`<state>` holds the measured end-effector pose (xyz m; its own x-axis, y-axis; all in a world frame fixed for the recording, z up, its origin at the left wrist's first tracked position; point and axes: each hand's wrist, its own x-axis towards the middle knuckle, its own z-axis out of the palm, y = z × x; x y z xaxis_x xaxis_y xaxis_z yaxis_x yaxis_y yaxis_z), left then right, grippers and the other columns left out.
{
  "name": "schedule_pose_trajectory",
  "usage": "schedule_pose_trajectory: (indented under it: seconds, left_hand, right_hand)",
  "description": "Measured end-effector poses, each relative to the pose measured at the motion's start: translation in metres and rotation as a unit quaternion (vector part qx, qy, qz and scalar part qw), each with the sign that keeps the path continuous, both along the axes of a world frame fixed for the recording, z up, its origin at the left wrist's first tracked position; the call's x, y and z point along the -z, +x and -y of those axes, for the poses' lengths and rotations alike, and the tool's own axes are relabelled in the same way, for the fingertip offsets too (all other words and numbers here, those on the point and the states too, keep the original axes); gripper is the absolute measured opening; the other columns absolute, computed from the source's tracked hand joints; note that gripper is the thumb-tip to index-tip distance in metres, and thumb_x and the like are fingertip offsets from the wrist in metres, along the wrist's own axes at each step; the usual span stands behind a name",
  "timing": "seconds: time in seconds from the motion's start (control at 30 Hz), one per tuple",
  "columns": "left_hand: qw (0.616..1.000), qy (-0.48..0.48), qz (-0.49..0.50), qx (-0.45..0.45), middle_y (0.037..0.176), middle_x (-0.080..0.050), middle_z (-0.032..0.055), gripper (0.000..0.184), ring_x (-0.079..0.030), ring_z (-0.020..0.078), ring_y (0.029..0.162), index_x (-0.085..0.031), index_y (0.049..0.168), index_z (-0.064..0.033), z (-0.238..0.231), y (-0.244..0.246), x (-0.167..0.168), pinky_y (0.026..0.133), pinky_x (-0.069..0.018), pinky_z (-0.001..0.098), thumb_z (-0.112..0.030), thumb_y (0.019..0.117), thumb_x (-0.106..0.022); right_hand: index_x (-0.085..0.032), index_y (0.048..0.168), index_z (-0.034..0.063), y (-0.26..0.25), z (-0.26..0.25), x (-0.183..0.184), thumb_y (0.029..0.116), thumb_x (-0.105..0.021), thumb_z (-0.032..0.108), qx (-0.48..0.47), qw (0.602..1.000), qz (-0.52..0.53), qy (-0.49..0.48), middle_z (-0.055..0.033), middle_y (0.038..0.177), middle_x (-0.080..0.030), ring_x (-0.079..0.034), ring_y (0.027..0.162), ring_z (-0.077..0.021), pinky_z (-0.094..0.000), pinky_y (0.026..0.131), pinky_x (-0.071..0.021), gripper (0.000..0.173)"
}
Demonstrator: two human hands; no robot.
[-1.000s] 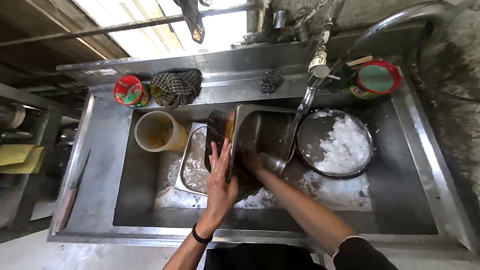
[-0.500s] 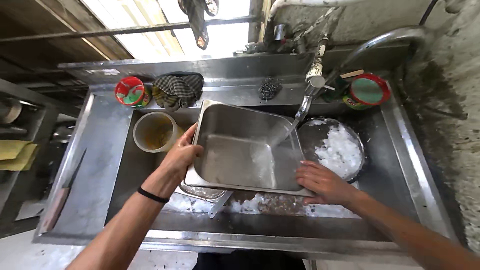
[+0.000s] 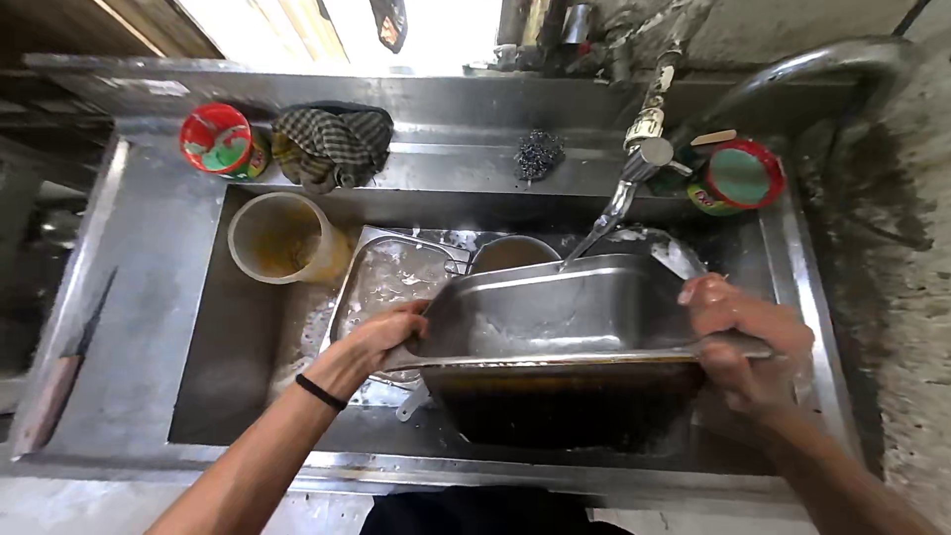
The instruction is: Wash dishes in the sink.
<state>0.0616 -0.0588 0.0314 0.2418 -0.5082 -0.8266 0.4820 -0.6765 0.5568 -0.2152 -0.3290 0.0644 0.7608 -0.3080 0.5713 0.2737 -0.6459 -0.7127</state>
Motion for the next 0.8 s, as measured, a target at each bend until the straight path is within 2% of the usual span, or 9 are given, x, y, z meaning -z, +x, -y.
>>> schedule_pose_trajectory:
  seconds: [0.1,0.2,0.37,0.47,0.53,0.57,0.63,0.7,0.8]
  left_hand:
    - [0.998,0.045,0.042,-0.004,0.103,-0.066,0.0086,0.049,-0.063,0.0135,0.079,-0.053,0.141,-0.0112,0.001,0.018,-0.013,0.065,-0.0531,0.0296,0.004,0.0958,-0.046]
    - [0.998,0.028,0.056,0.016,0.111,-0.066,0.0087,0.052,-0.063,0.0141,0.085,-0.052,0.144,-0.0132,0.013,0.022,-0.011,0.068,-0.0532,0.031,0.006,0.0954,-0.047]
    - [0.995,-0.064,0.01,0.082,0.142,-0.058,0.0149,0.06,-0.065,0.0257,0.112,-0.037,0.157,-0.018,0.031,-0.014,0.039,0.091,-0.0551,0.0456,0.002,0.1019,-0.048]
    - [0.985,-0.085,0.057,0.135,0.146,-0.053,0.0233,0.054,-0.059,0.036,0.125,-0.034,0.158,-0.0109,0.048,-0.046,0.085,0.104,-0.0477,0.0555,-0.014,0.1074,-0.05]
    - [0.971,-0.077,0.102,0.202,0.144,-0.055,0.0239,0.052,-0.057,0.0376,0.13,-0.038,0.157,-0.0096,0.057,-0.058,0.123,0.109,-0.0438,0.0596,-0.026,0.109,-0.05]
    - [0.965,-0.067,0.109,0.231,0.145,-0.054,0.0243,0.052,-0.056,0.039,0.132,-0.038,0.157,-0.0091,0.061,-0.065,0.124,0.111,-0.0418,0.0611,-0.029,0.1097,-0.048]
    - [0.967,-0.062,0.103,0.225,0.141,-0.057,0.026,0.049,-0.058,0.0426,0.127,-0.042,0.154,-0.0076,0.062,-0.08,0.094,0.105,-0.0439,0.0626,-0.032,0.1108,-0.045]
    - [0.98,-0.077,0.054,0.174,0.143,-0.056,0.0247,0.053,-0.058,0.0427,0.126,-0.039,0.157,-0.0116,0.056,-0.089,0.077,0.103,-0.0459,0.0615,-0.036,0.1103,-0.045]
    - [0.992,-0.102,-0.048,0.06,0.134,-0.061,0.0205,0.048,-0.064,0.0319,0.111,-0.043,0.154,-0.0165,0.048,-0.081,0.08,0.092,-0.0525,0.0505,-0.028,0.1082,-0.051]
  right_hand:
    - [-0.05,0.07,0.0191,0.015,-0.003,0.023,0.1003,-0.058,0.046,-0.015,0.999,0.016,0.037,0.0087,0.067,-0.054,-0.059,0.078,-0.0034,-0.0274,0.083,-0.0499,0.041]
    - [-0.048,0.07,0.0175,0.015,-0.001,0.02,0.1006,-0.057,0.046,-0.013,1.0,0.005,-0.017,0.0062,0.066,-0.051,-0.058,0.076,-0.005,-0.0279,0.08,-0.05,0.042]
    - [-0.048,0.067,0.0167,-0.005,-0.026,-0.033,0.0949,-0.06,0.053,-0.008,0.977,-0.077,-0.199,0.0036,0.057,-0.042,-0.047,0.056,-0.0091,-0.0323,0.065,-0.0463,0.048]
    - [-0.045,0.062,0.0164,0.0,-0.041,-0.058,0.0953,-0.06,0.053,-0.031,0.959,-0.123,-0.254,0.0037,0.053,-0.037,-0.041,0.051,-0.0103,-0.0301,0.057,-0.0392,0.052]
    - [-0.046,0.062,0.0159,0.006,-0.048,-0.069,0.0968,-0.059,0.053,-0.055,0.947,-0.151,-0.278,0.0033,0.053,-0.038,-0.04,0.05,-0.0109,-0.0297,0.054,-0.0341,0.053]
    - [-0.046,0.063,0.0161,0.01,-0.053,-0.075,0.0976,-0.057,0.053,-0.065,0.941,-0.162,-0.291,0.0032,0.053,-0.038,-0.04,0.05,-0.0113,-0.0299,0.053,-0.0323,0.052]
    - [-0.044,0.063,0.0163,0.018,-0.063,-0.085,0.099,-0.055,0.051,-0.093,0.931,-0.174,-0.306,0.0025,0.054,-0.037,-0.038,0.049,-0.0128,-0.0306,0.05,-0.03,0.051]
    - [-0.045,0.066,0.0157,0.024,-0.071,-0.095,0.1009,-0.054,0.05,-0.134,0.922,-0.185,-0.312,0.0013,0.055,-0.036,-0.038,0.05,-0.0151,-0.0322,0.051,-0.0306,0.05]
    - [-0.046,0.069,0.0151,0.027,-0.077,-0.097,0.1019,-0.055,0.05,-0.171,0.914,-0.176,-0.324,0.0006,0.057,-0.037,-0.039,0.052,-0.0162,-0.0328,0.053,-0.0333,0.049]
